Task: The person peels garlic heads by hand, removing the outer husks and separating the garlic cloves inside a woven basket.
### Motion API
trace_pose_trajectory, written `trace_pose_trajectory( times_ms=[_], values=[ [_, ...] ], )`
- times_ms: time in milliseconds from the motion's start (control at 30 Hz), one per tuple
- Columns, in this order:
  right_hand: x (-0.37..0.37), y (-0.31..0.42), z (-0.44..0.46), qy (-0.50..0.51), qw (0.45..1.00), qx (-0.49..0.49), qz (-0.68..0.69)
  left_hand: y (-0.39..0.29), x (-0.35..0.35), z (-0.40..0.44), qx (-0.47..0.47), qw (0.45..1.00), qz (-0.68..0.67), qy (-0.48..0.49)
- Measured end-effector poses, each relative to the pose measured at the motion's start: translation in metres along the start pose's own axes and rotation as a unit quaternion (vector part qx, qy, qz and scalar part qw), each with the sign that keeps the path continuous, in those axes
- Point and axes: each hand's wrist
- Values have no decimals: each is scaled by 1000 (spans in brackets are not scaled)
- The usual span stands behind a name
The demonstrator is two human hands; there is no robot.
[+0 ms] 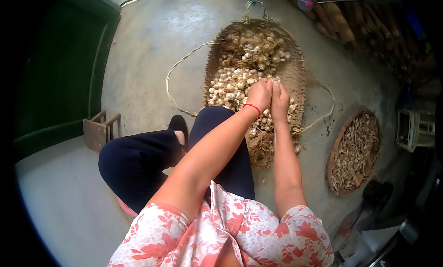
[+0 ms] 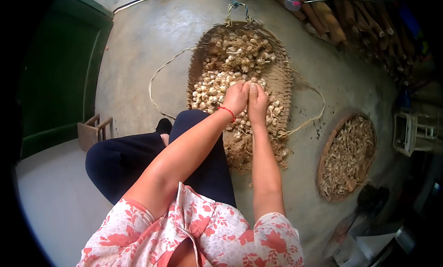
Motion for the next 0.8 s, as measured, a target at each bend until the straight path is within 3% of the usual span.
trace_pose_trajectory(
  times_ms=[67,233,333,400,433,500,567,633,667,700,800],
  values=[
    [18,2,-2,-66,995,-62,36,-4,-6,-1,-26,999,32,-32],
    [24,-11,-4,-74,996,-46,11,20,6,12,-69,996,13,-50],
    [28,-8,-3,-78,995,-59,21,22,0,15,-115,989,-92,14],
    [27,-2,-1,-89,991,-70,-64,17,-9,15,-212,931,-277,109],
    [27,-1,1,-91,991,-71,-67,13,-13,13,-212,930,-278,112],
    [31,1,5,-101,981,-153,-60,8,-14,9,-220,880,-411,93],
    [33,4,5,-104,977,-158,-101,18,-2,17,-173,907,-379,58],
    [39,3,2,-143,972,-130,-137,14,-8,18,-75,994,-67,-30],
    [41,2,-1,-157,973,-120,-123,12,-6,15,-72,995,14,-72],
    [37,-4,1,-157,973,-119,-124,7,-7,13,-73,995,14,-72],
    [34,-1,-1,-151,980,80,104,-5,-8,5,11,983,116,-145]
  ],
)
Point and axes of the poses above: each hand's wrist, its own z-axis towards the middle knuckle, its own x-axis out of the palm, y = z × x, and after that the axes turned 13 degrees about z, right-handed
